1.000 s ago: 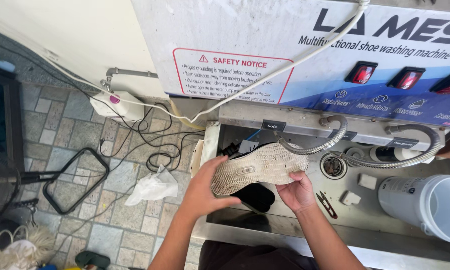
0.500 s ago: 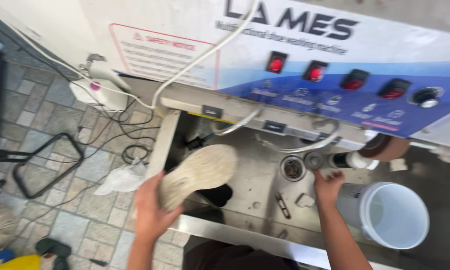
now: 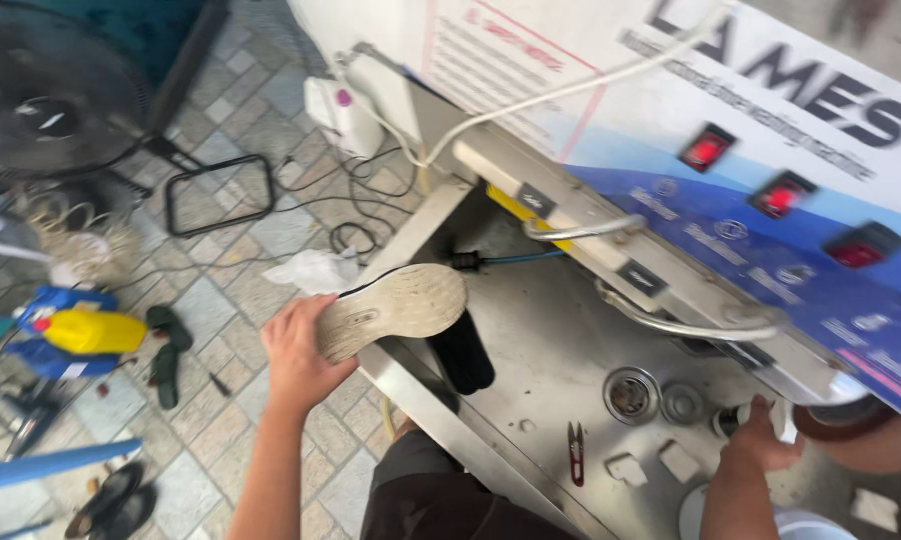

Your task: The person cleans a black sneaker using a multifunctional shoe washing machine. They spray the sole with a handheld nozzle, rinse the shoe in a sink, and then use the machine's rotating brushes to scrub the sole. The person also applies a cleaning solution from a spray bottle and scrubs the sole with a brush.

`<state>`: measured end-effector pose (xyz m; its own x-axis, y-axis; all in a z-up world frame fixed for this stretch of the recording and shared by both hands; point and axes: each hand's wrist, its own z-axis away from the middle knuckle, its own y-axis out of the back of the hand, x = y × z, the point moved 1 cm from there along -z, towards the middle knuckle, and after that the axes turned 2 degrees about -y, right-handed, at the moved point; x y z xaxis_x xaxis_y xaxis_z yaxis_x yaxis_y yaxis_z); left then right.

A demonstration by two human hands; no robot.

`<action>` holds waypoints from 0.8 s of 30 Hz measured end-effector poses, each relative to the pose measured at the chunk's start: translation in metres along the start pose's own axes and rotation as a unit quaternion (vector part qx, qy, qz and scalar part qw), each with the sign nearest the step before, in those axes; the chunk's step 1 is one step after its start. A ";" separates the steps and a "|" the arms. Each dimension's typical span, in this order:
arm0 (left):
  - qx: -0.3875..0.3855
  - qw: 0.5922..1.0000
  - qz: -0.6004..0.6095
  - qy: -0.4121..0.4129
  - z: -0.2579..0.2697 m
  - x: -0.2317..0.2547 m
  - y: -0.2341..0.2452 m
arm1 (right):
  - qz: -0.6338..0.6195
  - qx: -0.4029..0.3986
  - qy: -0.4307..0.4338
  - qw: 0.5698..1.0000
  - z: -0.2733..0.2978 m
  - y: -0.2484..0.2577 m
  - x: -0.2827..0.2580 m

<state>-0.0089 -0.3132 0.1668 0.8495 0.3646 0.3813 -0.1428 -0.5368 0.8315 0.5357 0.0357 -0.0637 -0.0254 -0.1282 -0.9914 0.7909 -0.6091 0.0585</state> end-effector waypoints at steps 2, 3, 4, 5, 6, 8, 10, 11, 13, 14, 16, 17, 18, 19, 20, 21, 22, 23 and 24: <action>-0.002 1.000 0.006 0.024 -0.002 -0.007 0.002 | 0.169 -0.045 0.132 0.976 0.022 -0.009 0.000; -0.004 0.999 0.010 0.035 0.000 -0.011 0.002 | 0.253 -0.036 0.149 0.955 0.034 -0.003 0.001; 0.001 0.999 0.023 0.039 0.001 -0.016 0.001 | 0.336 -0.021 0.165 0.927 0.046 0.001 0.003; 0.005 0.998 0.036 0.043 0.002 -0.020 0.001 | 0.250 -0.084 0.183 0.947 0.055 -0.001 0.004; 0.010 0.998 0.050 0.043 0.001 -0.025 0.000 | 0.159 -0.143 0.197 0.957 0.068 0.000 0.004; 0.017 0.998 0.052 0.040 -0.001 -0.033 -0.002 | 0.054 -0.239 0.175 0.954 0.093 -0.005 0.001; 0.017 0.997 0.063 0.036 -0.006 -0.043 -0.003 | 0.028 -0.316 0.107 0.942 0.134 -0.015 -0.007; 0.012 0.997 0.070 0.036 -0.008 -0.048 -0.003 | 0.050 -0.361 0.124 0.923 0.155 -0.023 -0.020; 0.004 0.996 0.077 0.035 -0.013 -0.061 -0.003 | 0.152 -0.444 0.110 0.876 0.200 -0.045 -0.054; -0.003 0.996 0.078 0.033 -0.014 -0.067 -0.004 | 0.231 -0.477 0.076 0.845 0.224 -0.054 -0.074; -0.006 0.995 0.091 0.027 -0.018 -0.080 -0.006 | 0.122 -0.607 0.068 0.782 0.272 -0.085 -0.114; -0.003 0.994 0.102 0.023 -0.019 -0.085 -0.007 | 0.141 -0.619 0.077 0.769 0.294 -0.099 -0.130; 0.000 0.993 0.114 0.023 -0.018 -0.087 -0.008 | 0.162 -0.631 0.086 0.754 0.316 -0.110 -0.146; -0.007 0.993 0.118 0.019 -0.017 -0.089 -0.009 | 0.170 -0.627 0.100 0.754 0.337 -0.120 -0.160; -0.013 0.993 0.117 0.020 -0.015 -0.091 -0.009 | 0.178 -0.627 0.113 0.750 0.356 -0.132 -0.171; -0.018 0.993 0.117 0.021 -0.015 -0.093 -0.010 | 0.185 -0.627 0.127 0.746 0.373 -0.144 -0.182; -0.024 0.994 0.109 0.013 -0.014 -0.093 -0.009 | 0.226 -0.618 0.148 0.738 0.388 -0.154 -0.191; -0.031 0.994 0.100 0.005 -0.013 -0.091 -0.010 | 0.268 -0.608 0.168 0.728 0.398 -0.162 -0.199; -0.040 0.995 0.092 -0.001 -0.011 -0.088 -0.010 | 0.310 -0.597 0.186 0.717 0.407 -0.168 -0.205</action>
<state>-0.0875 -0.3317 0.1293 0.8062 0.2643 0.5294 -0.3358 -0.5323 0.7771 0.1593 -0.1542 0.1776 0.5457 0.2683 -0.7939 0.5451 0.6058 0.5795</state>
